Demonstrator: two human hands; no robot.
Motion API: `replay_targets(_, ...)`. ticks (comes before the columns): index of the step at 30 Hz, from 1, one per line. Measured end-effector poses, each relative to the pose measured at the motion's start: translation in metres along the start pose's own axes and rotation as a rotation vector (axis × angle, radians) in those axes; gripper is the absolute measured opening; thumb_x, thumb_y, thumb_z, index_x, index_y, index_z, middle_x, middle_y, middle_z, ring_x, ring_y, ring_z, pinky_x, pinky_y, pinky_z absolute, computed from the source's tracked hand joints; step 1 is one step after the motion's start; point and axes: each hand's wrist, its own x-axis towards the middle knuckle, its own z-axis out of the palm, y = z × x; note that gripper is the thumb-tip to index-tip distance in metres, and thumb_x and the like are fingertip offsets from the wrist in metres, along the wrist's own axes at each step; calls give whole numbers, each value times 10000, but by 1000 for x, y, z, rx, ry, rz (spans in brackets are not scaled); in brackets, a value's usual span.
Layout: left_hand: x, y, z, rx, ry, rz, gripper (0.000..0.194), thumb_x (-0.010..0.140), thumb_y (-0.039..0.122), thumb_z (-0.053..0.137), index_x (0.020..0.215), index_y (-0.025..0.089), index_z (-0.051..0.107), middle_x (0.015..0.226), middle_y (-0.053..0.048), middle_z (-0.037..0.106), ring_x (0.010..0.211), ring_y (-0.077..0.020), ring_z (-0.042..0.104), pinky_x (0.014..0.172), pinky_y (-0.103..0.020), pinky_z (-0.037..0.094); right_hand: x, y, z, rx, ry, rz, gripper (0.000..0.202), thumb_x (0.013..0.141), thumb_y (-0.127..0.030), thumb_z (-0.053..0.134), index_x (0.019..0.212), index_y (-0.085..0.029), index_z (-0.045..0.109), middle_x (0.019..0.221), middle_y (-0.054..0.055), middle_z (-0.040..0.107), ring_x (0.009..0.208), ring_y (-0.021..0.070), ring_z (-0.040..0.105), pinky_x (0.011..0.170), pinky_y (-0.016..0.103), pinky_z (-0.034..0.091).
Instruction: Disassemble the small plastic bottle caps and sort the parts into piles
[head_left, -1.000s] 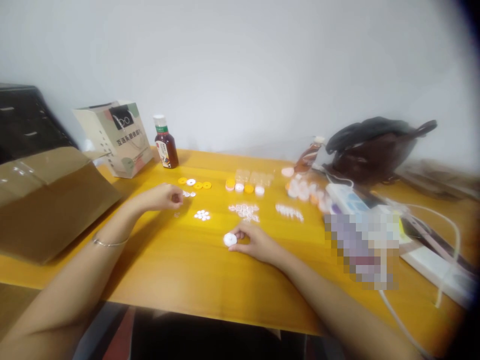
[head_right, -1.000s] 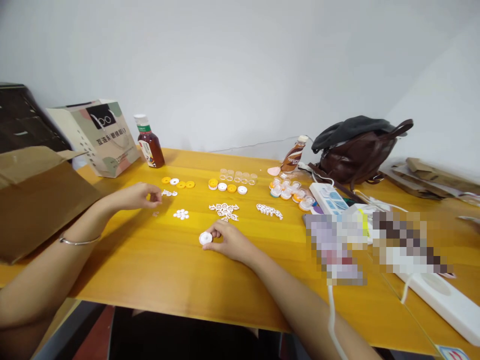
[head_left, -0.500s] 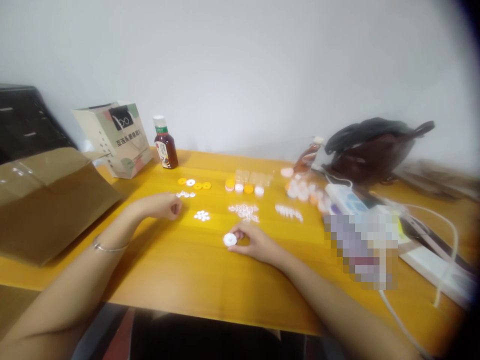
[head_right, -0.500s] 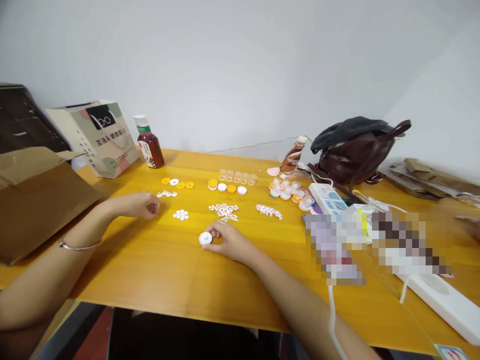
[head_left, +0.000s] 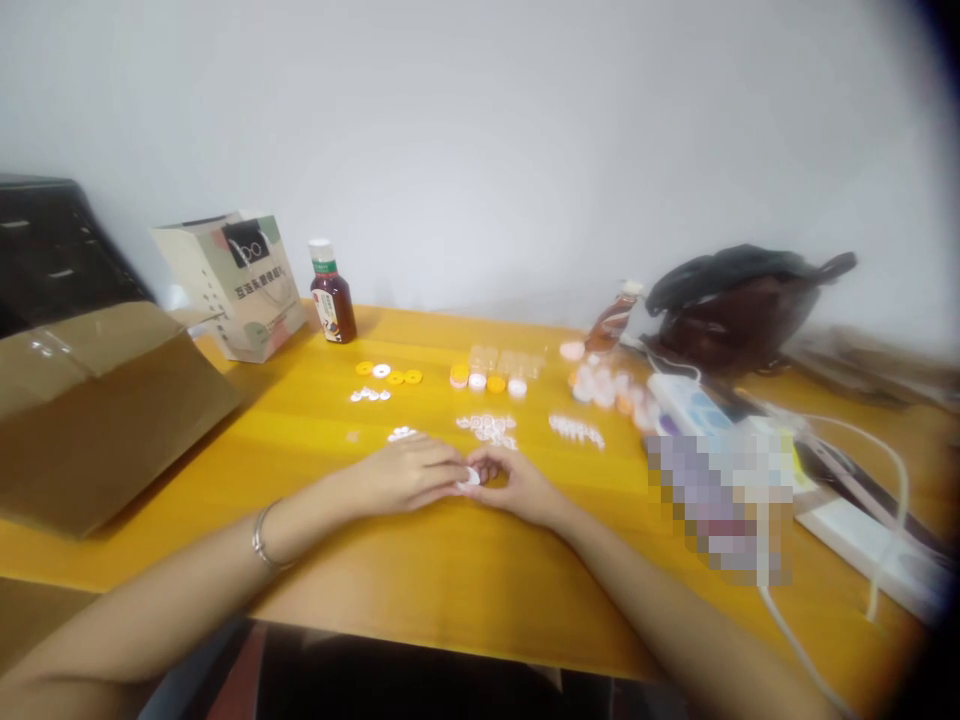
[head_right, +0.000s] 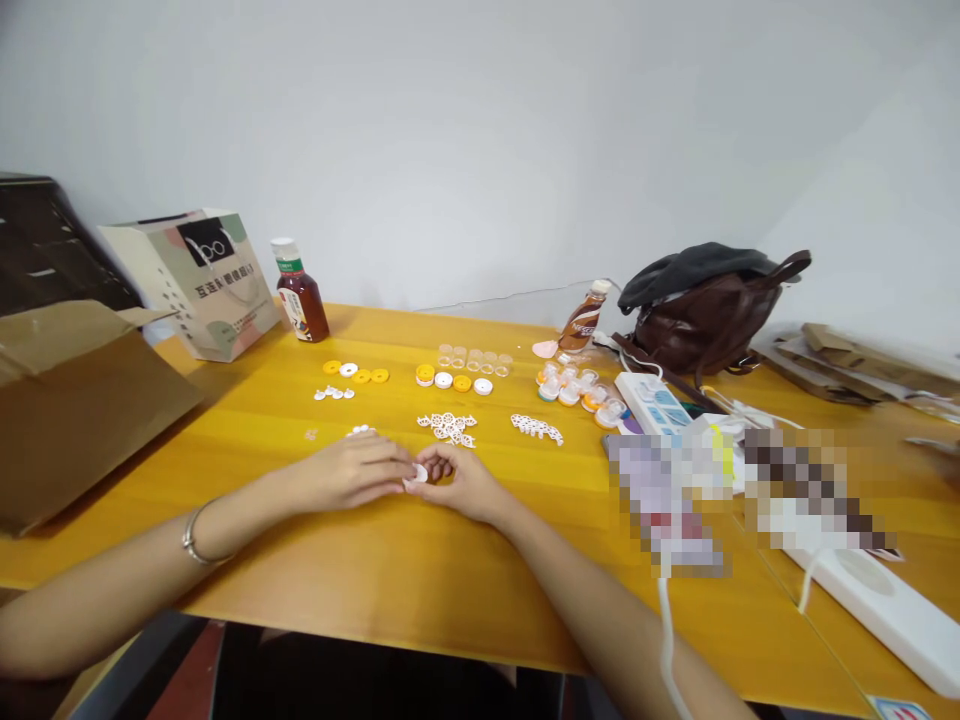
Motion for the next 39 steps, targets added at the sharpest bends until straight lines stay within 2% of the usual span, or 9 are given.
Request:
replay_targets(5, -1, 7, 17, 12, 91, 31, 179, 899, 196, 438, 960, 157, 601, 879, -65, 640, 775, -140, 585, 694, -270, 481, 0, 1, 0, 56, -3, -16, 283, 654, -345, 705, 848, -170, 595, 735, -1, 567, 671, 124, 504, 637, 264, 403)
replay_targets(10, -9, -14, 11, -4, 250, -15, 164, 866, 180, 497, 1000, 165, 590, 933, -76, 640, 849, -149, 591, 753, -276, 480, 1, 1, 1, 103, 17, 32, 318, 652, -358, 711, 881, -182, 579, 692, -25, 555, 628, 110, 486, 610, 256, 384)
replay_targets(14, -23, -59, -10, 45, 399, -152, 126, 849, 161, 501, 909, 164, 612, 903, -77, 630, 859, -149, 585, 757, -267, 475, 0, 1, 1, 88, 38, 59, 297, 690, -338, 676, 917, -181, 567, 713, -23, 558, 640, 109, 494, 637, 263, 386)
replay_targets(18, -47, -118, -33, 118, 503, -454, 142, 834, 234, 510, 797, 163, 627, 849, -54, 618, 801, -144, 584, 750, -256, 458, 0, 2, 2, 40, 25, 40, 247, 720, -329, 641, 903, -175, 578, 729, -9, 567, 666, 118, 508, 656, 269, 398)
replay_targets(21, -67, -156, -36, 171, 390, -630, 194, 819, 260, 489, 753, 150, 634, 779, -49, 616, 748, -154, 576, 728, -258, 445, 0, 4, 2, -2, 31, 32, 223, 743, -331, 614, 900, -175, 584, 736, -1, 574, 669, 122, 510, 649, 269, 407)
replay_targets(24, -81, -180, -28, 176, 294, -679, 213, 799, 257, 472, 760, 148, 651, 788, -62, 633, 755, -175, 581, 735, -277, 440, 0, 5, 1, -29, 34, 20, 218, 759, -336, 595, 902, -172, 590, 754, 8, 583, 679, 125, 516, 650, 269, 418)
replay_targets(27, -86, -189, -19, 163, 262, -680, 225, 791, 270, 471, 778, 148, 659, 802, -73, 644, 754, -186, 585, 726, -284, 443, 0, 5, 1, -50, 29, 10, 218, 765, -340, 591, 903, -171, 597, 764, 14, 591, 692, 128, 526, 658, 270, 426)
replay_targets(32, -83, -190, -14, 141, 235, -682, 257, 806, 327, 470, 789, 163, 667, 837, -76, 652, 790, -191, 595, 745, -283, 453, -1, 6, 2, -77, 35, 7, 216, 771, -346, 581, 899, -173, 604, 766, 17, 596, 699, 131, 533, 666, 272, 432)
replay_targets(39, -81, -185, -13, 129, 309, -671, 283, 826, 354, 463, 848, 171, 678, 916, -77, 639, 844, -194, 597, 790, -299, 465, 0, 4, 1, -80, 32, 2, 215, 775, -350, 571, 889, -172, 608, 765, 24, 600, 702, 137, 538, 666, 276, 440)
